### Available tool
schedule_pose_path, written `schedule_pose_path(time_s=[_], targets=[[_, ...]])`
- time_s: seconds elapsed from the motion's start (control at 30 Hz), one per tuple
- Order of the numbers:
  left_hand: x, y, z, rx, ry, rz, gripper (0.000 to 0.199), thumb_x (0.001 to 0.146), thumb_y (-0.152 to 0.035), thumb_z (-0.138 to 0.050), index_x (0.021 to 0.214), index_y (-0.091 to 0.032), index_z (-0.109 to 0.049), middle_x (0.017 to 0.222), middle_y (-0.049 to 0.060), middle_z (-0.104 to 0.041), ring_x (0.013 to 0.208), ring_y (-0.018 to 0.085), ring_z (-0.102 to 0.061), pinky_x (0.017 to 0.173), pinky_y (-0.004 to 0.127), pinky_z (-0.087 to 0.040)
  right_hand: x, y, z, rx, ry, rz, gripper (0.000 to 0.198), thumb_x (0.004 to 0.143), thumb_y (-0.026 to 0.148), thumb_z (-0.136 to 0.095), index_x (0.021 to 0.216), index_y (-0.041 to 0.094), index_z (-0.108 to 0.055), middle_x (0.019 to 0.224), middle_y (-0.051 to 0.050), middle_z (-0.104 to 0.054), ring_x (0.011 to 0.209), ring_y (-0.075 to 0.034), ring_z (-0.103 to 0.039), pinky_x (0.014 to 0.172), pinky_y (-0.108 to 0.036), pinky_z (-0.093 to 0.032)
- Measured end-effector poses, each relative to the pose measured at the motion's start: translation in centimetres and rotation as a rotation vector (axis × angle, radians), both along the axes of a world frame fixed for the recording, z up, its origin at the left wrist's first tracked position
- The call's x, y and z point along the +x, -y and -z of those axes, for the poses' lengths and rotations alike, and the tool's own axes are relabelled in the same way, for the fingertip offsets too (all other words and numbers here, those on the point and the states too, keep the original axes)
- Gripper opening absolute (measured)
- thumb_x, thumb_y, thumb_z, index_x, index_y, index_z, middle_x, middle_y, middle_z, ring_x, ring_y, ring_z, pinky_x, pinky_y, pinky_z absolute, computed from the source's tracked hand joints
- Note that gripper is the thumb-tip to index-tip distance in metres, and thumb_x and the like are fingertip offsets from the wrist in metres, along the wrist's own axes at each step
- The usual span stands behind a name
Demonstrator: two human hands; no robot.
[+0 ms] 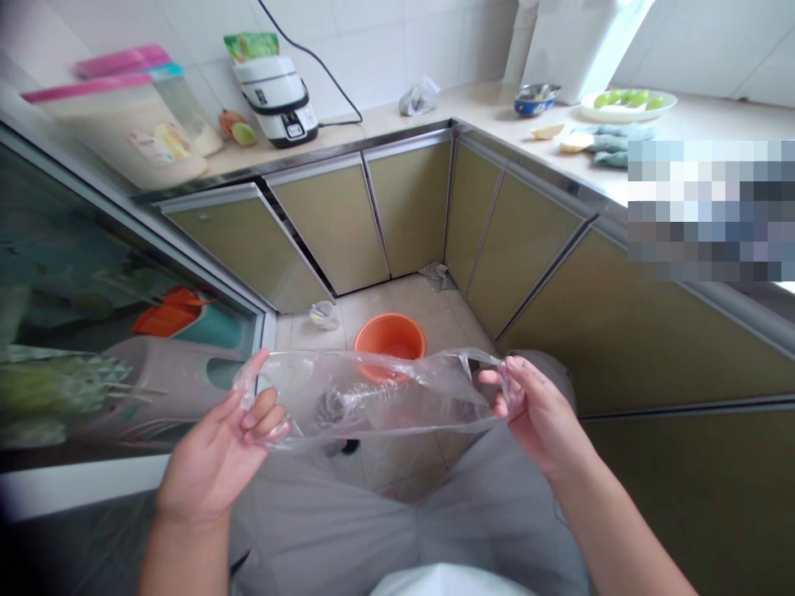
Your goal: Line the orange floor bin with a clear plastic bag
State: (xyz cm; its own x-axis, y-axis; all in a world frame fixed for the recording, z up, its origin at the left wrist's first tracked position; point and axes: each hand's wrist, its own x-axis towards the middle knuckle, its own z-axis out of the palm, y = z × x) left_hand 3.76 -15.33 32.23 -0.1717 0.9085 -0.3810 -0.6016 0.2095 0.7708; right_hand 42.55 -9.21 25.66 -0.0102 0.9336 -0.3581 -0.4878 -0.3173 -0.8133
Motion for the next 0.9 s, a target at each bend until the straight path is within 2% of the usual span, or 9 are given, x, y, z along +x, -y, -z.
schedule_pose_path(time_s=[0.07, 0.17, 0.3, 0.43, 0.53, 0.63, 0.77, 0.9], targets=[[-0.2, -0.6, 0.3, 0.005, 0.006, 0.008, 0.064, 0.090, -0.033, -0.069, 0.152, -0.037, -0.055, 0.069, -0.004, -0.034, 0.054, 0.011, -0.031, 0.052, 0.024, -0.037, -0.2, -0.4, -0.1, 0.038, 0.022, 0.008, 0.033, 0.075, 0.043, -0.092, 0.079, 0.024, -0.065, 0.081, -0.004, -0.078, 0.054, -0.014, -0.066, 0.044, -0.022, -0.052], [-0.7, -2.3, 2.6, -0.040, 0.016, 0.061, 0.063, 0.090, -0.029, -0.068, 0.151, -0.032, -0.054, 0.069, -0.006, -0.037, 0.052, 0.010, -0.032, 0.052, 0.023, -0.037, -0.9, -1.7, 0.9, 0.070, 0.064, -0.001, 0.037, 0.074, 0.045, -0.092, 0.077, 0.023, -0.063, 0.080, -0.005, -0.077, 0.065, -0.018, -0.072, 0.047, -0.022, -0.054], [-1.7, -5.5, 8.4, -0.167, -0.003, 0.171, 0.056, 0.090, -0.029, -0.067, 0.145, -0.023, -0.057, 0.067, -0.008, -0.038, 0.048, 0.008, -0.030, 0.050, 0.020, -0.034, -2.2, -4.7, 3.9, 0.023, 0.145, -0.058, 0.039, 0.076, 0.047, -0.089, 0.079, 0.021, -0.060, 0.089, -0.007, -0.080, 0.056, -0.014, -0.069, 0.051, -0.024, -0.057], [-2.9, -8.5, 14.8, -0.358, -0.112, 0.229, 0.044, 0.090, -0.032, -0.064, 0.132, -0.019, -0.063, 0.063, -0.010, -0.038, 0.043, 0.007, -0.029, 0.046, 0.019, -0.029, -3.6, -8.3, 7.9, -0.060, 0.340, -0.149, 0.025, 0.082, 0.034, -0.080, 0.078, 0.021, -0.059, 0.089, -0.008, -0.081, 0.057, -0.017, -0.072, 0.043, -0.020, -0.048], [-4.0, -10.0, 19.0, -0.489, -0.253, 0.250, 0.035, 0.088, -0.033, -0.065, 0.120, -0.018, -0.066, 0.059, -0.010, -0.039, 0.040, 0.007, -0.027, 0.044, 0.020, -0.024, -4.4, -11.0, 11.0, -0.104, 0.574, -0.244, 0.020, 0.080, 0.020, -0.076, 0.070, 0.020, -0.059, 0.075, -0.006, -0.077, 0.050, -0.014, -0.065, 0.038, -0.018, -0.040], [-4.9, -10.7, 22.6, -0.564, -0.426, 0.232, 0.029, 0.085, -0.033, -0.070, 0.109, -0.018, -0.069, 0.057, -0.008, -0.043, 0.039, 0.007, -0.030, 0.043, 0.020, -0.020, -4.8, -13.3, 13.7, -0.150, 0.749, -0.369, 0.022, 0.074, 0.013, -0.080, 0.063, 0.019, -0.061, 0.051, 0.001, -0.062, 0.040, -0.010, -0.050, 0.035, -0.018, -0.031], [-5.3, -11.0, 25.9, -0.582, -0.549, 0.194, 0.025, 0.079, -0.026, -0.074, 0.103, -0.017, -0.071, 0.058, -0.005, -0.051, 0.041, 0.009, -0.037, 0.044, 0.020, -0.020, -5.0, -16.1, 16.6, -0.249, 0.910, -0.426, 0.029, 0.068, 0.007, -0.082, 0.055, 0.020, -0.059, 0.039, 0.006, -0.044, 0.039, -0.008, -0.040, 0.038, -0.019, -0.022], [-5.6, -11.4, 27.8, -0.572, -0.598, 0.192, 0.024, 0.079, -0.021, -0.071, 0.103, -0.017, -0.073, 0.058, -0.005, -0.051, 0.042, 0.010, -0.040, 0.044, 0.020, -0.024, -5.1, -18.1, 18.6, -0.222, 1.058, -0.356, 0.034, 0.068, 0.001, -0.079, 0.052, 0.020, -0.056, 0.044, 0.003, -0.044, 0.052, -0.014, -0.051, 0.048, -0.023, -0.031]])
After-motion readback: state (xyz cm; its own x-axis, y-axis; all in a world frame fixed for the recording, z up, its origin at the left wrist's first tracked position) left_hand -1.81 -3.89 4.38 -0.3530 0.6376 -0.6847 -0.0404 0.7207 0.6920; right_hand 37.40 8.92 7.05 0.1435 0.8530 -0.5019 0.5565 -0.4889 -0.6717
